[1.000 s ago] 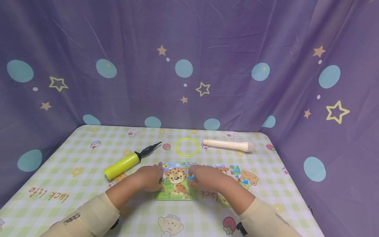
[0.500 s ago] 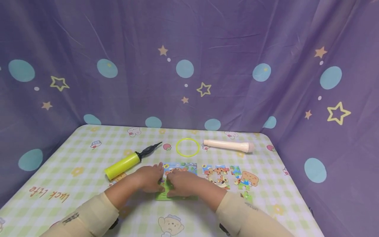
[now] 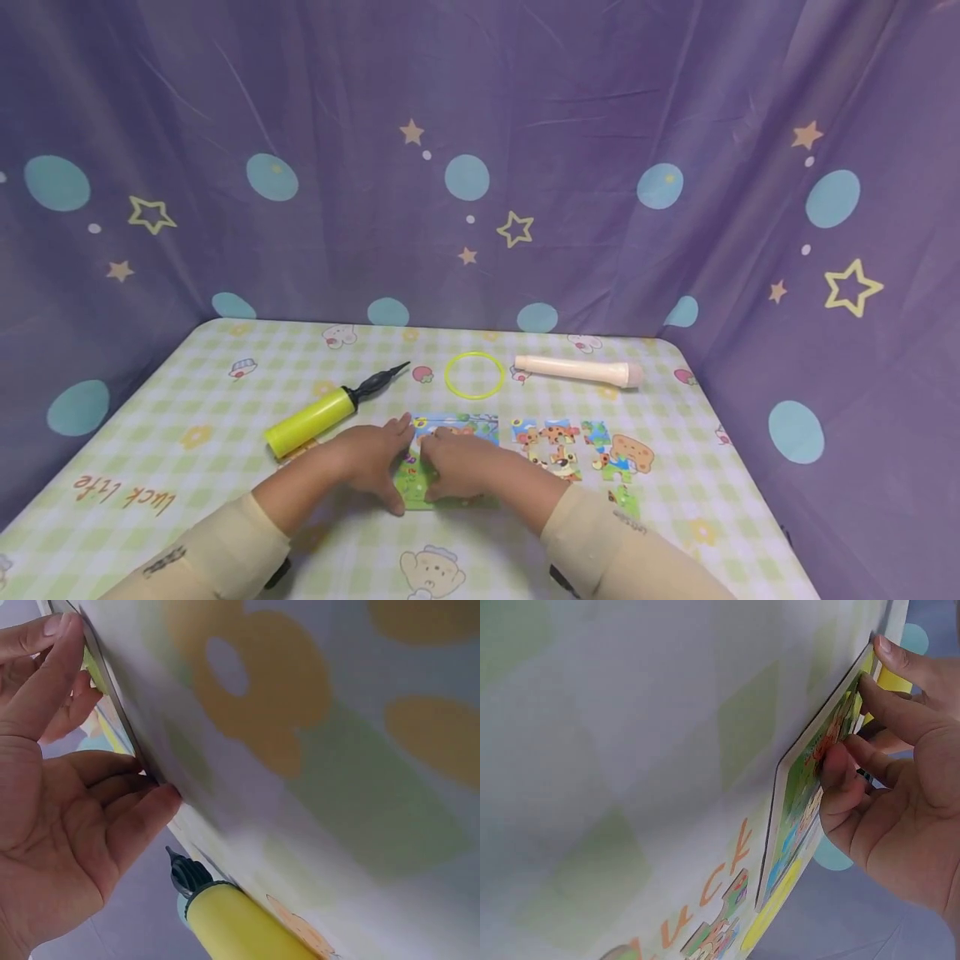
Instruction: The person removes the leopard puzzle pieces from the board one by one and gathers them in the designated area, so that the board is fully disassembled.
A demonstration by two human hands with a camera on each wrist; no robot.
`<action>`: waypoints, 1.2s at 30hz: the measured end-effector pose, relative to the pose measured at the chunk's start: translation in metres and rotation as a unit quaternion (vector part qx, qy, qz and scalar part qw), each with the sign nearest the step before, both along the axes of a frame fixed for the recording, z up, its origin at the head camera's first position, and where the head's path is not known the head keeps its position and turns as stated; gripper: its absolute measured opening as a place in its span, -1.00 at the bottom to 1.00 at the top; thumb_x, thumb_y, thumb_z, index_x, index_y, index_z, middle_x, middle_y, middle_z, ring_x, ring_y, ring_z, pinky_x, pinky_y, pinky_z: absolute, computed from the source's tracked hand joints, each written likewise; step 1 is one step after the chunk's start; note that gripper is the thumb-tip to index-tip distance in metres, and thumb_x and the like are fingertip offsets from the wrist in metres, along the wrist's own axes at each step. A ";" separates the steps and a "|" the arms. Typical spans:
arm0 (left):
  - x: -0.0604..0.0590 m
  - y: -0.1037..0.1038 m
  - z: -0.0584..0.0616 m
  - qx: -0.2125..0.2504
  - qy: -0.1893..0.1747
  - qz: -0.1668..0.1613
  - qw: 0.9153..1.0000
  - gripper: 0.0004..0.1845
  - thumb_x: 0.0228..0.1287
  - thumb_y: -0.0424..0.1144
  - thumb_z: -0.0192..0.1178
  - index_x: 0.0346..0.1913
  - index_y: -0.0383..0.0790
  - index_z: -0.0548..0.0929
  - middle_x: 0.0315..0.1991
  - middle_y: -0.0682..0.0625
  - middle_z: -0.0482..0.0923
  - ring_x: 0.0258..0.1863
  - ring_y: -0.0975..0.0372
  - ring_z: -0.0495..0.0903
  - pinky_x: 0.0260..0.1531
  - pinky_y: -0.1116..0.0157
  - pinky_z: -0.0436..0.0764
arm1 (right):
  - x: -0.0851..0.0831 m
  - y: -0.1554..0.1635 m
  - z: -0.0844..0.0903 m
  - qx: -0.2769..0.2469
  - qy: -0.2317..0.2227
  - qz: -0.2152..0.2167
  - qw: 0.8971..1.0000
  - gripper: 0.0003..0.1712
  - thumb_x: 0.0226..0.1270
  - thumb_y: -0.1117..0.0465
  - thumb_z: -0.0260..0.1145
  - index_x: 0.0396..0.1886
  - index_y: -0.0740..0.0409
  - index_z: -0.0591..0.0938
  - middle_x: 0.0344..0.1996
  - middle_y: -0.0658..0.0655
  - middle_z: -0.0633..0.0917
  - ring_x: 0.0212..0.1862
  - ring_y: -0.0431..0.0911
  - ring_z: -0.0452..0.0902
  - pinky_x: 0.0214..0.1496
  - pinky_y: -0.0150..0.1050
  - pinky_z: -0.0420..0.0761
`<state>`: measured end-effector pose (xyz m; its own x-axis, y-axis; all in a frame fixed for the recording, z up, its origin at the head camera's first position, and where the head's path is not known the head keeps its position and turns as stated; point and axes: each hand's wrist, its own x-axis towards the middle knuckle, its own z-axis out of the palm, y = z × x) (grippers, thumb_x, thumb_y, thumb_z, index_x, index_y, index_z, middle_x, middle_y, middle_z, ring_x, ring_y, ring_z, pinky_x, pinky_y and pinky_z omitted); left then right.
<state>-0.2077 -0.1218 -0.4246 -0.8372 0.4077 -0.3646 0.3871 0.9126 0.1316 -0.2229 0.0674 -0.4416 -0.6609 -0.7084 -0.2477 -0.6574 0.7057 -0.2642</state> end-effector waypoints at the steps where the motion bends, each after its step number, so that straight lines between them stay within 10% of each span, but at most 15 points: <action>1: 0.000 -0.001 -0.001 0.003 0.003 0.000 1.000 0.34 -0.33 0.36 0.53 0.49 -0.33 0.19 0.54 -0.26 0.03 0.46 -0.11 0.22 0.34 -0.02 0.37 | -0.001 0.000 0.000 -0.006 -0.009 -0.002 1.000 -0.44 0.12 -0.18 0.47 0.05 -0.12 0.52 -0.12 -0.13 0.50 -0.19 -0.32 0.48 -0.13 -0.34 0.60; 9: 0.003 -0.002 -0.002 0.021 0.005 0.011 1.000 0.34 -0.31 0.34 0.52 0.51 -0.30 0.16 0.56 -0.22 -0.01 0.46 -0.09 0.20 0.36 0.00 0.33 | -0.007 0.009 0.005 -0.115 -0.099 -0.009 0.988 -0.67 0.27 0.01 0.41 -0.17 -0.10 0.43 -0.44 -0.14 0.51 -0.43 -0.28 0.40 -0.35 -0.40 0.49; 20: 0.005 -0.001 0.001 0.026 0.005 0.014 1.000 0.35 -0.37 0.31 0.55 0.49 -0.35 0.18 0.55 -0.23 -0.01 0.49 -0.10 0.15 0.39 -0.03 0.28 | -0.017 0.051 0.011 -0.243 -0.258 -0.070 0.932 -0.76 0.37 0.19 0.32 -0.07 0.16 0.50 -0.53 0.21 0.61 -0.40 0.10 0.71 -0.29 -0.10 0.71; 36: 0.000 -0.002 -0.004 0.010 -0.002 0.012 1.000 0.36 -0.36 0.36 0.51 0.51 -0.29 0.17 0.56 -0.21 -0.03 0.50 -0.08 0.12 0.42 -0.03 0.25 | 0.001 0.119 0.012 -0.154 -0.300 -0.114 0.934 -0.94 0.36 0.24 0.31 -0.22 0.09 0.60 -0.44 0.16 0.63 -0.46 0.09 0.69 -0.40 -0.05 0.71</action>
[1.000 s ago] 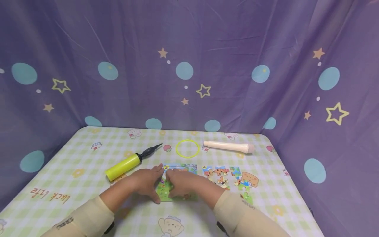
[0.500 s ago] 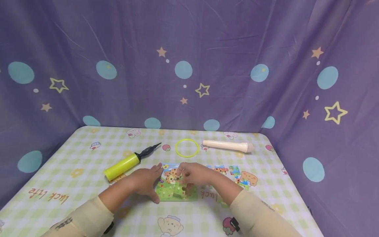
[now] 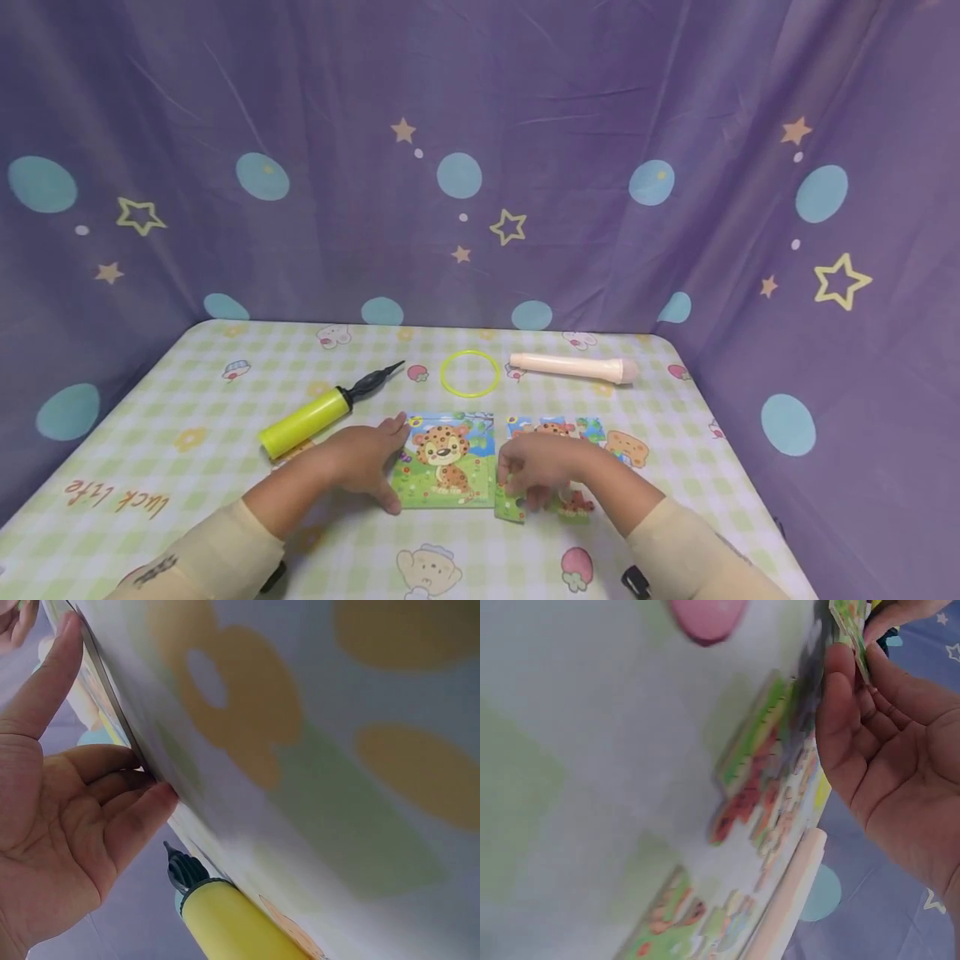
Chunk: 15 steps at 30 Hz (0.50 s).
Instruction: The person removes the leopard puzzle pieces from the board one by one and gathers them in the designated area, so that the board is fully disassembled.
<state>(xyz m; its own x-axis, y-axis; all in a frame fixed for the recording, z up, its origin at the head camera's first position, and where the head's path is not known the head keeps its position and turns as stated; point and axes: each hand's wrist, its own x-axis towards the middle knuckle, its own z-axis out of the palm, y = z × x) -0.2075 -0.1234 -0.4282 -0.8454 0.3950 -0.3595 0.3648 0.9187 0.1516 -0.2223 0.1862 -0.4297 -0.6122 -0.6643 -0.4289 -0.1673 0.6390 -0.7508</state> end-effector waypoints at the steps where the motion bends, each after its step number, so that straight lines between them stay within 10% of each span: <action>1: 0.000 0.000 0.000 0.001 -0.001 0.000 1.000 0.36 -0.36 0.36 0.51 0.51 -0.29 0.17 0.56 -0.21 -0.04 0.50 -0.09 0.12 0.42 -0.03 0.24 | 0.002 0.001 -0.002 0.005 -0.001 -0.004 1.000 -0.94 0.36 0.24 0.32 -0.22 0.08 0.60 -0.45 0.15 0.62 -0.47 0.07 0.68 -0.43 -0.06 0.71; 15: 0.005 -0.005 0.002 0.023 -0.014 0.010 1.000 0.33 -0.33 0.32 0.52 0.52 -0.27 0.15 0.57 -0.19 -0.06 0.51 -0.08 0.09 0.44 -0.05 0.20 | 0.019 0.006 -0.008 0.101 0.175 0.004 0.979 -0.86 0.29 0.10 0.38 -0.17 -0.12 0.64 -0.40 -0.14 0.60 -0.44 -0.22 0.52 -0.36 -0.28 0.58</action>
